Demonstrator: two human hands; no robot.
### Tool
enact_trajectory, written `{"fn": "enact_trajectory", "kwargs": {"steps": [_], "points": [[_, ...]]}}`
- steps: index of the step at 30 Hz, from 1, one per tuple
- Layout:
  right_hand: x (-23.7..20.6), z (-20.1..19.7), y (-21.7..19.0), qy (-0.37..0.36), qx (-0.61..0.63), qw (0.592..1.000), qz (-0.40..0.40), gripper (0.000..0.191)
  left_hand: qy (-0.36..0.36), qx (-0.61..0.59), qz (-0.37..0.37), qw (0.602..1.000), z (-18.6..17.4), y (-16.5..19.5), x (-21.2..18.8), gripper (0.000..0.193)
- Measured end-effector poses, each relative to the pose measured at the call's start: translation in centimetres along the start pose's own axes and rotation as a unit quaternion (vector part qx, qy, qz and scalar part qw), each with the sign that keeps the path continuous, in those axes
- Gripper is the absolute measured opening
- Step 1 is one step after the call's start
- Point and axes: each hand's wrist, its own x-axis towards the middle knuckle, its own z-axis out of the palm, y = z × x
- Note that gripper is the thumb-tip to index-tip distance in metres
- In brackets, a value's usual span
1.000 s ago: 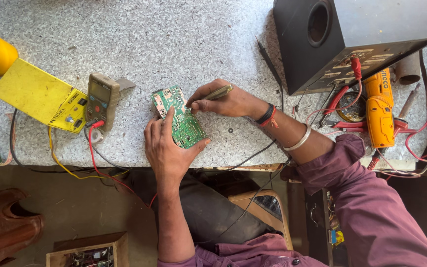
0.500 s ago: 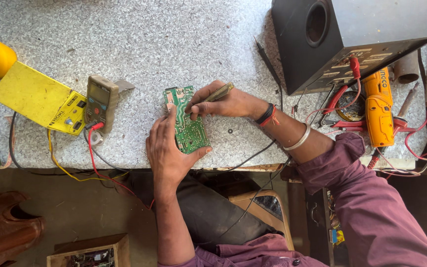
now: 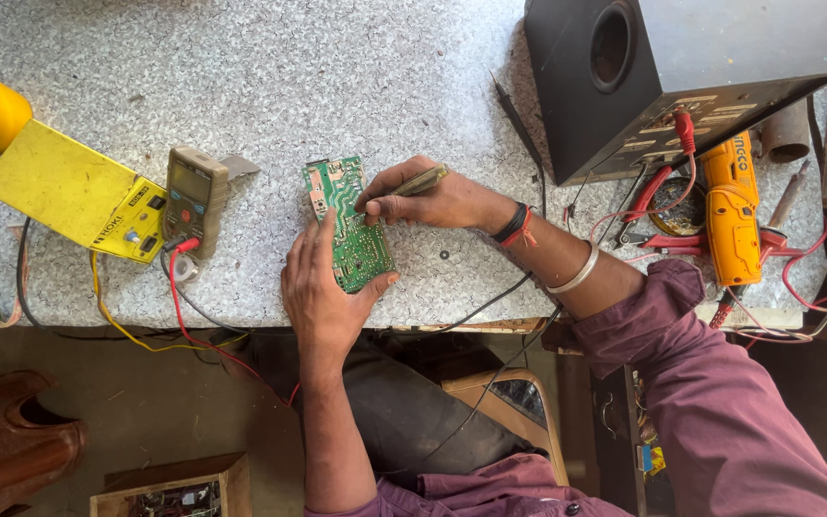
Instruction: The person holds a green circuit board and uses a small metal tool to scrape or clean its surface. The person repeatedly repositions the board and continues scraping different areas of the board's surface.
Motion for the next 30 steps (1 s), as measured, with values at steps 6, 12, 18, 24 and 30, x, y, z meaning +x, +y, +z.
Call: {"fn": "enact_trajectory", "kwargs": {"steps": [6,12,18,24,30], "points": [[0.06,0.02,0.19,0.000,-0.011,1.000,0.005,0.036,-0.010,0.028,0.000,1.000,0.21,-0.19,0.02,0.096],[0.12,-0.01,0.31,-0.003,-0.013,1.000,0.000,0.036,-0.010,0.031,0.008,0.999,0.18,-0.21,-0.02,0.092],[0.04,-0.02,0.29,-0.002,-0.012,1.000,-0.005,0.036,-0.012,0.034,0.008,0.999,0.08,-0.02,0.10,0.090],[0.03,0.00,0.31,-0.004,-0.008,1.000,0.000,0.037,-0.013,0.028,0.009,0.999,-0.09,0.16,0.07,0.086],[0.00,0.02,0.34,-0.003,-0.002,1.000,0.007,0.039,-0.018,0.024,0.003,1.000,-0.15,0.26,0.12,0.084]]}}
